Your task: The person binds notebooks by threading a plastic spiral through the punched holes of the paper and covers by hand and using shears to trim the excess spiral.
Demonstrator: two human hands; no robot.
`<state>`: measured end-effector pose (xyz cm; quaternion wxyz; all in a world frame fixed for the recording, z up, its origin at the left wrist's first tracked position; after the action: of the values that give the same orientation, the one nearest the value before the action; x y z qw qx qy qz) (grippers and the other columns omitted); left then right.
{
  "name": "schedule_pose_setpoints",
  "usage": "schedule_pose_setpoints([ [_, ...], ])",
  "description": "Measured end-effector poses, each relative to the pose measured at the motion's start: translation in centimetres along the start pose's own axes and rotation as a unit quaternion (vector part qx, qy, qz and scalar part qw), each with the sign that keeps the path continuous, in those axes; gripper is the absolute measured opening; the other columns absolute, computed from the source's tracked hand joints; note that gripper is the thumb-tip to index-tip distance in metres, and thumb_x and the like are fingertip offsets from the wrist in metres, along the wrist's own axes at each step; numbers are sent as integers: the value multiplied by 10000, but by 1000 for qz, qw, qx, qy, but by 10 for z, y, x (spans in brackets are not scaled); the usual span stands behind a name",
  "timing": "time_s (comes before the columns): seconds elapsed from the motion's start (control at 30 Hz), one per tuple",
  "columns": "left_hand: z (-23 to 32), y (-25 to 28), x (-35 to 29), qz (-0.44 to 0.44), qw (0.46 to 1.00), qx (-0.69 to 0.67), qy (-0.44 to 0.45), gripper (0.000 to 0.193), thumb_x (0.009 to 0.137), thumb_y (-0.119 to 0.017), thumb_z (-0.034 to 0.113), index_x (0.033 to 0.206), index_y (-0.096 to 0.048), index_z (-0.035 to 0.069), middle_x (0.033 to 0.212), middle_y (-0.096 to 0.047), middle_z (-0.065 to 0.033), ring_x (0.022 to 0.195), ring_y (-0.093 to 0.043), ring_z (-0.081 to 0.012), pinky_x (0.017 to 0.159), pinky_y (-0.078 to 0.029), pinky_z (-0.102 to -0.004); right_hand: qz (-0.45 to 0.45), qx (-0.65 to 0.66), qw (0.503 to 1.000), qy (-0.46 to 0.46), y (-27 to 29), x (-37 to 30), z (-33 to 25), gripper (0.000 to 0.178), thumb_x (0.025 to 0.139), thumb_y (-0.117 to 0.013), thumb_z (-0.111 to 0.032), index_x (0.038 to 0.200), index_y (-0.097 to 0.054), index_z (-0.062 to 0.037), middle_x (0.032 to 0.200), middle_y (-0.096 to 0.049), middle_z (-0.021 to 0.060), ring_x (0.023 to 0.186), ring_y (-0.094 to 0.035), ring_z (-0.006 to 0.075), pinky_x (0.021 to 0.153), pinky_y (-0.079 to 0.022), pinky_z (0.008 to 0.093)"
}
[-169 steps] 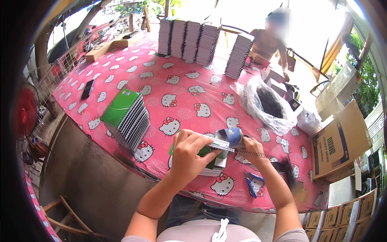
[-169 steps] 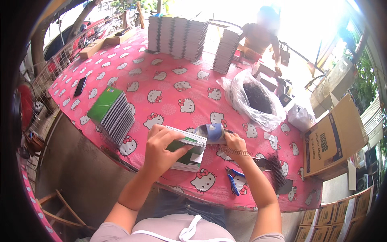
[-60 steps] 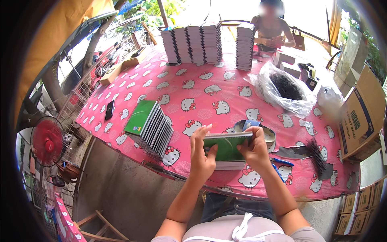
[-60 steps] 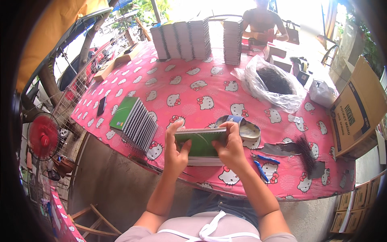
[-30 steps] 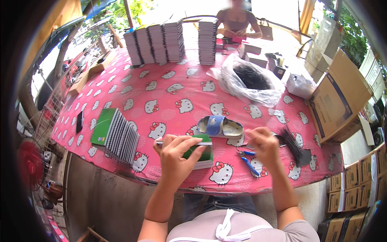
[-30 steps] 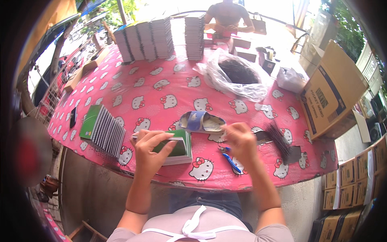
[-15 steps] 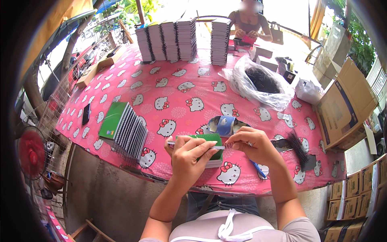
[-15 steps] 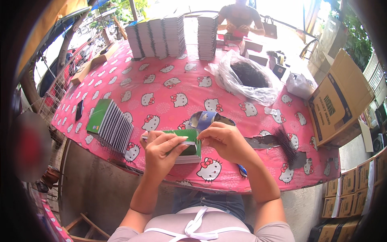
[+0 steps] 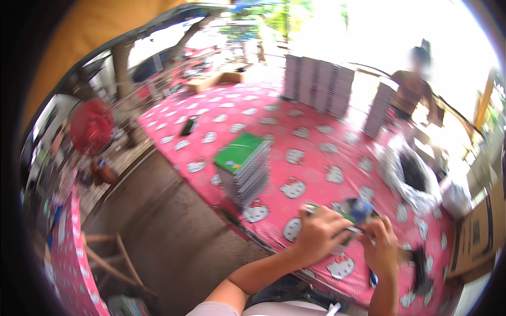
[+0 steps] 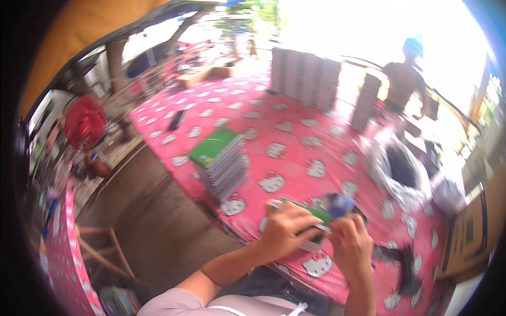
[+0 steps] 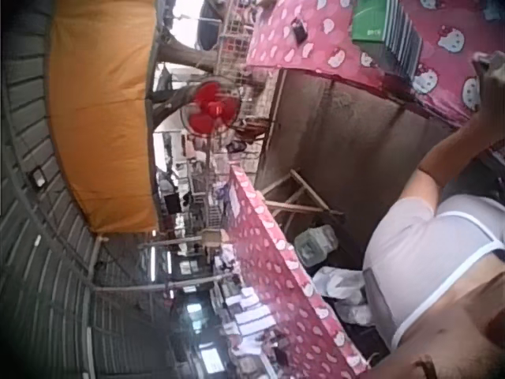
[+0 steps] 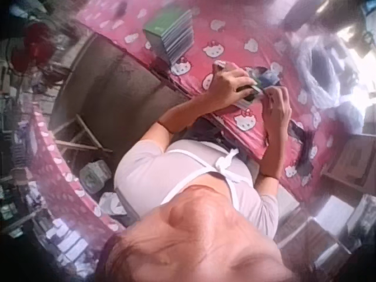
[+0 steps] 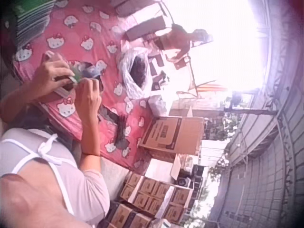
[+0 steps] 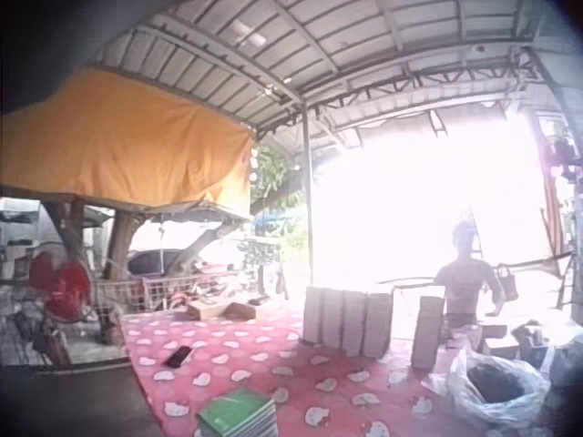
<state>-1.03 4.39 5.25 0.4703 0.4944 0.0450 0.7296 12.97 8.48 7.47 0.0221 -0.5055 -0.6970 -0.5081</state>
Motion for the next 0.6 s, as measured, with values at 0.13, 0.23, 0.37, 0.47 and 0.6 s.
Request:
schedule_pose_setpoints([
  [0.13,-7,-4,-8,8,1000,-3,4,203,764,-729,303,934,-701,195,908,-642,57,936,-568,-139,931,-240,-464,-18,-19,999,26,-8,4,-11,179,757,-716,-84,895,-608,-46,805,-572,104,661,-596,288,568,-462,366],
  [0.23,-10,0,-14,0,1000,10,19,213,764,-727,302,943,-694,190,916,-634,59,974,-554,-138,931,-249,-476,-31,-14,999,22,-15,-4,-4,189,755,-685,-79,903,-584,-18,785,-570,143,690,-588,327,609,-464,369],
  [0.37,-11,-11,-13,-14,999,5,29,230,773,-719,309,960,-681,180,895,-621,61,997,-547,-137,936,-261,-501,-12,-17,1000,-7,-6,8,-21,137,782,-671,-104,807,-560,-28,755,-567,122,656,-530,277,591,-419,374],
  [0.47,-9,-12,-10,-27,999,1,33,239,778,-715,307,972,-668,175,877,-602,56,994,-548,-138,950,-261,-501,-75,-19,997,0,-15,0,-3,153,834,-616,-128,955,-592,-39,913,-558,164,783,-548,326,680,-443,408],
  [0.6,-9,-11,-11,-17,1000,-10,21,228,767,-727,273,938,-641,151,893,-594,51,992,-549,-147,960,-257,-504,-85,-16,996,-21,-16,2,-16,146,853,-591,-134,969,-615,-48,867,-581,166,804,-572,345,704,-452,419],
])
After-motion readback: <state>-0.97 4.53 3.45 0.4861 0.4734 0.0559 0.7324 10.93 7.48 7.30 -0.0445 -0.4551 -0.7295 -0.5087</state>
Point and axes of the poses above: each hand's wrist, its own x-axis towards the middle knuckle, its own y-axis out of the back of the hand, z = x × y, the point moved 9 cm from there along x, towards the middle knuckle
